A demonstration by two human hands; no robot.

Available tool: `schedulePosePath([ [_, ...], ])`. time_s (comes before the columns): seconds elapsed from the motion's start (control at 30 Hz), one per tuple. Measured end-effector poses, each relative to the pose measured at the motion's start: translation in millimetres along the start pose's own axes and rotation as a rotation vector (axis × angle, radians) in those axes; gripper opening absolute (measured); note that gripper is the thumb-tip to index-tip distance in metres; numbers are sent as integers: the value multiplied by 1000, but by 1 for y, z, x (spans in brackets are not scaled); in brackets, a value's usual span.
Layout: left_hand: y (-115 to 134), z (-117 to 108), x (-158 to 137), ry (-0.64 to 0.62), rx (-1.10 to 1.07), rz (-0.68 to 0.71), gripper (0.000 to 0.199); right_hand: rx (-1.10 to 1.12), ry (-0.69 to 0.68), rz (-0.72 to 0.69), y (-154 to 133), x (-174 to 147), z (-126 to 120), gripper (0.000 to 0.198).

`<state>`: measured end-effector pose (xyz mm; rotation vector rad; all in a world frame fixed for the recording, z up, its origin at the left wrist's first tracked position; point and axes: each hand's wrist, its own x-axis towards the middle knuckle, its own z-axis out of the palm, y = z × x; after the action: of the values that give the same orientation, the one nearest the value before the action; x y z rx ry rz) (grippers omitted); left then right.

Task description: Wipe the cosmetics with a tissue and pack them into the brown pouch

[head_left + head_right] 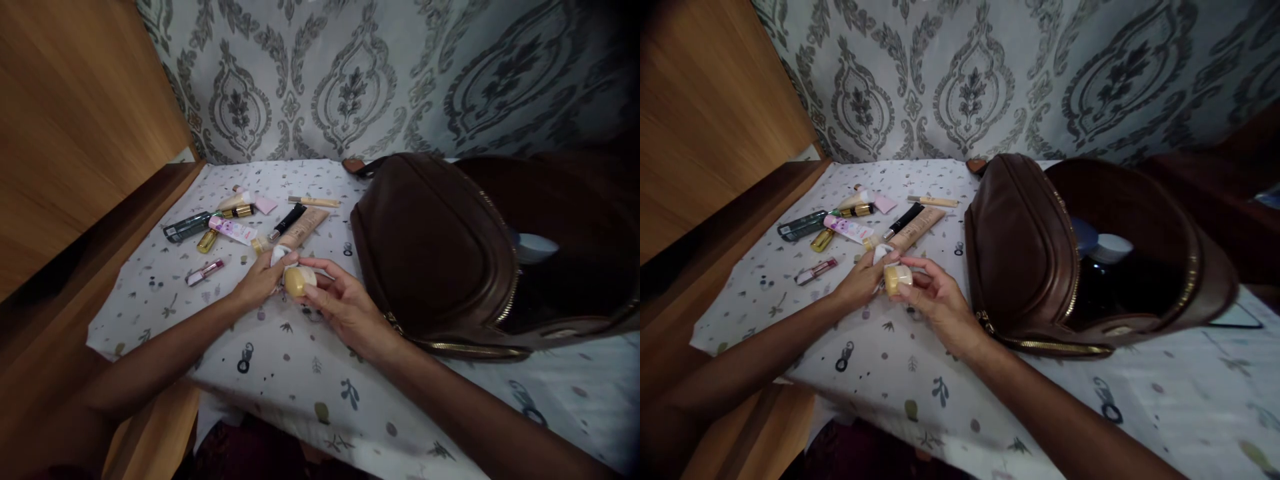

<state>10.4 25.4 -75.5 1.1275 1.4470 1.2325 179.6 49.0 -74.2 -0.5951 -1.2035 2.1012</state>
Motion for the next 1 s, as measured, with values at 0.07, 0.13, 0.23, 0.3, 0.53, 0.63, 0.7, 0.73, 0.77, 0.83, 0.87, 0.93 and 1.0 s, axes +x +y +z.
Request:
schedulePosePath([
  [0.07, 1, 0, -2, 29, 85, 72, 59, 64, 26, 30, -1, 2, -1, 46],
  [0.13, 4, 0, -4, -3, 158, 159, 69, 107, 70, 51, -2, 4, -3, 44],
  [0.23, 7, 0, -7, -76, 161, 205, 76, 120, 99, 79, -3, 4, -3, 41],
  [0.3, 7, 0, -8, -74, 152, 185, 72, 91, 80, 95, -3, 4, -3, 40],
  [0.53, 5, -4, -7, -1, 185, 332, 38, 7, 87, 111, 0, 4, -3, 39],
  [0.63, 6, -5, -6, 23, 188, 382, 31, -19, 109, 106, 1, 4, -4, 39],
  [0.7, 7, -6, -5, 14, 215, 405, 31, -34, 121, 103, 3, 4, -5, 38],
  [0.73, 8, -6, -5, 5, 220, 414, 31, -42, 126, 99, 3, 4, -5, 37],
  [0.77, 9, -6, -5, -7, 221, 423, 31, -51, 130, 94, 4, 4, -5, 36],
  [0.83, 11, -7, -6, -38, 222, 444, 30, -62, 138, 85, 5, 5, -5, 34],
  [0.87, 11, -7, -6, -59, 228, 460, 30, -65, 143, 82, 6, 5, -5, 34],
  [0.93, 12, -8, -6, -104, 248, 507, 30, -63, 153, 78, 7, 5, -6, 35],
  [1.0, 12, -10, -5, -144, 271, 555, 31, -54, 157, 75, 7, 5, -5, 37],
])
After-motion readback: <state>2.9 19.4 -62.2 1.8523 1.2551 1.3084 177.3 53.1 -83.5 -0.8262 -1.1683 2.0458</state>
